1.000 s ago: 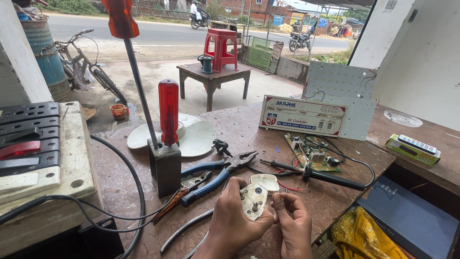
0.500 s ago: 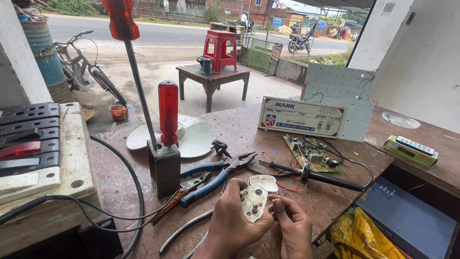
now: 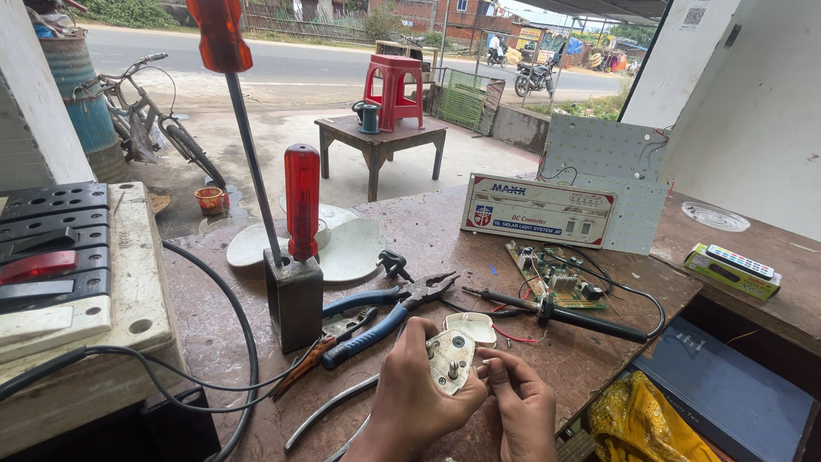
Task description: The person disassembles a white electrical plug at a workbench, opening its cover and unscrewing its pin terminals with a screwdriver. They handle the small metal and plastic components, reposition the plug body, and continue working on the terminal screws by hand and with the screwdriver.
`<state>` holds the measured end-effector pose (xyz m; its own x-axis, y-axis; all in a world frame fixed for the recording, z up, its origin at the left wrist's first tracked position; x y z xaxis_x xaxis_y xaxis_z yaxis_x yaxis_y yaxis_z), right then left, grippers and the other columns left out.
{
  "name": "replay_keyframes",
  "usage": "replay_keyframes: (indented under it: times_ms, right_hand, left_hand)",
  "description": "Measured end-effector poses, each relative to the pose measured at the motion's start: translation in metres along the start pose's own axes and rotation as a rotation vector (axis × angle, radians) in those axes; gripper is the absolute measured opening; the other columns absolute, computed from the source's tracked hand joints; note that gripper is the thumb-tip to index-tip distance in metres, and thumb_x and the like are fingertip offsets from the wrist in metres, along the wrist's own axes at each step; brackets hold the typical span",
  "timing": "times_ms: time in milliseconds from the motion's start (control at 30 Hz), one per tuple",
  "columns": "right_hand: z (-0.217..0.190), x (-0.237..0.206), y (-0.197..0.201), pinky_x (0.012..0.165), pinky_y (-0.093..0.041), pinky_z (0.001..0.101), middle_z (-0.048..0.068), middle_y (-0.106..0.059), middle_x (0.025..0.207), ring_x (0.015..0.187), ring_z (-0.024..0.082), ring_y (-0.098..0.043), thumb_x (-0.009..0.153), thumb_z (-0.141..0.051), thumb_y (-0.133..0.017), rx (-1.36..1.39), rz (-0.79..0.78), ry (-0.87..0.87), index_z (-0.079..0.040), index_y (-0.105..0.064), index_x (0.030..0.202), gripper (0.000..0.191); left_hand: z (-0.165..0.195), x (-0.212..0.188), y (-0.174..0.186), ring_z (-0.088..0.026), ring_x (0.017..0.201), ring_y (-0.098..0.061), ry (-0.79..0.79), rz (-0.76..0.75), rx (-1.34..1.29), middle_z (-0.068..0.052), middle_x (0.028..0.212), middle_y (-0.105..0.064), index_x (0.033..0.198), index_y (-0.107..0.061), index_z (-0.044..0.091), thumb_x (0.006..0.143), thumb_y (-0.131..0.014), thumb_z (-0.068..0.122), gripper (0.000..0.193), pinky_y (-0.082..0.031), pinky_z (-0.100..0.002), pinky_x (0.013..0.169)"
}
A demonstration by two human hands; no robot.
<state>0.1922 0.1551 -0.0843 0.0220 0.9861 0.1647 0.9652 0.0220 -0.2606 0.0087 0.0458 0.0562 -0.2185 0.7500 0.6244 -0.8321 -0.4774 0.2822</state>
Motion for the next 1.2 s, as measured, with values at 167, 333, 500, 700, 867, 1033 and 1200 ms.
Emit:
replay_keyframes:
  times_ms: [167,333,500,700,867,1033,1200]
  right_hand:
    - [-0.004,-0.002,-0.003,0.078,-0.057,0.0279,0.011,-0.077,0.095,0.087,0.014,-0.07,0.09,-0.005,-0.072,-0.048,0.01,-0.031,0.003,-0.078,0.112,0.024]
    - [-0.006,-0.006,-0.007,0.084,-0.058,0.0301,0.014,-0.079,0.103,0.095,0.017,-0.072,0.088,-0.004,-0.073,-0.058,0.015,-0.078,0.002,-0.077,0.113,0.026]
    - [-0.008,-0.008,-0.01,0.087,-0.059,0.0323,0.016,-0.08,0.108,0.1,0.019,-0.074,0.087,-0.001,-0.072,-0.031,0.016,-0.096,0.004,-0.076,0.113,0.027]
    - [-0.011,-0.008,-0.012,0.085,-0.059,0.0313,0.016,-0.079,0.108,0.098,0.019,-0.074,0.087,0.0,-0.071,-0.024,0.003,-0.085,0.004,-0.073,0.115,0.028]
    - [-0.009,-0.008,-0.011,0.08,-0.059,0.0313,0.019,-0.078,0.105,0.094,0.019,-0.073,0.088,0.0,-0.071,0.021,0.021,-0.079,0.004,-0.069,0.115,0.027]
    - [-0.007,-0.005,-0.008,0.081,-0.06,0.031,0.02,-0.078,0.103,0.094,0.02,-0.074,0.089,-0.002,-0.07,0.018,0.02,-0.069,0.004,-0.067,0.114,0.026]
    - [-0.004,-0.003,-0.004,0.08,-0.061,0.0331,0.022,-0.079,0.101,0.091,0.023,-0.075,0.093,-0.005,-0.064,-0.005,0.045,-0.107,0.003,-0.064,0.115,0.023]
  left_hand:
    - [-0.002,0.001,0.001,-0.028,0.071,-0.078,0.047,0.004,-0.031,-0.019,0.081,-0.07,0.103,-0.053,-0.003,0.069,-0.083,0.026,0.054,-0.062,-0.039,0.062]
    - [-0.005,0.002,0.001,-0.026,0.071,-0.078,0.087,-0.006,-0.05,-0.019,0.081,-0.07,0.102,-0.052,-0.003,0.068,-0.082,0.026,0.053,-0.062,-0.037,0.061]
    - [-0.003,0.002,0.0,-0.026,0.07,-0.078,0.083,-0.027,-0.056,-0.017,0.08,-0.071,0.101,-0.054,-0.002,0.068,-0.082,0.027,0.052,-0.062,-0.037,0.061]
    - [0.0,0.001,0.0,-0.027,0.07,-0.077,0.039,-0.016,-0.045,-0.018,0.08,-0.069,0.099,-0.053,-0.002,0.069,-0.083,0.027,0.051,-0.061,-0.039,0.061]
    - [-0.003,0.001,-0.002,-0.029,0.07,-0.076,0.044,-0.023,-0.03,-0.019,0.081,-0.068,0.1,-0.053,-0.003,0.068,-0.082,0.027,0.052,-0.06,-0.04,0.062]
    - [0.001,0.0,0.0,-0.03,0.07,-0.075,-0.018,0.005,-0.024,-0.02,0.081,-0.068,0.101,-0.052,-0.004,0.068,-0.083,0.025,0.054,-0.06,-0.04,0.062]
    - [-0.003,0.001,-0.002,-0.026,0.066,-0.075,0.03,-0.031,-0.05,-0.017,0.078,-0.069,0.1,-0.053,-0.003,0.069,-0.081,0.025,0.051,-0.061,-0.038,0.059]
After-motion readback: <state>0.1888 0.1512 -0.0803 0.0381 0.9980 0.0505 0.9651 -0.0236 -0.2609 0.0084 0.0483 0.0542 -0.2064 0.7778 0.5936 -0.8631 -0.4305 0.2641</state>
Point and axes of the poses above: each hand's wrist, its own x-axis towards the middle knuckle, its own y-axis out of the back of the hand, z = x × y, the point moved 9 cm from there along x, towards the middle knuckle
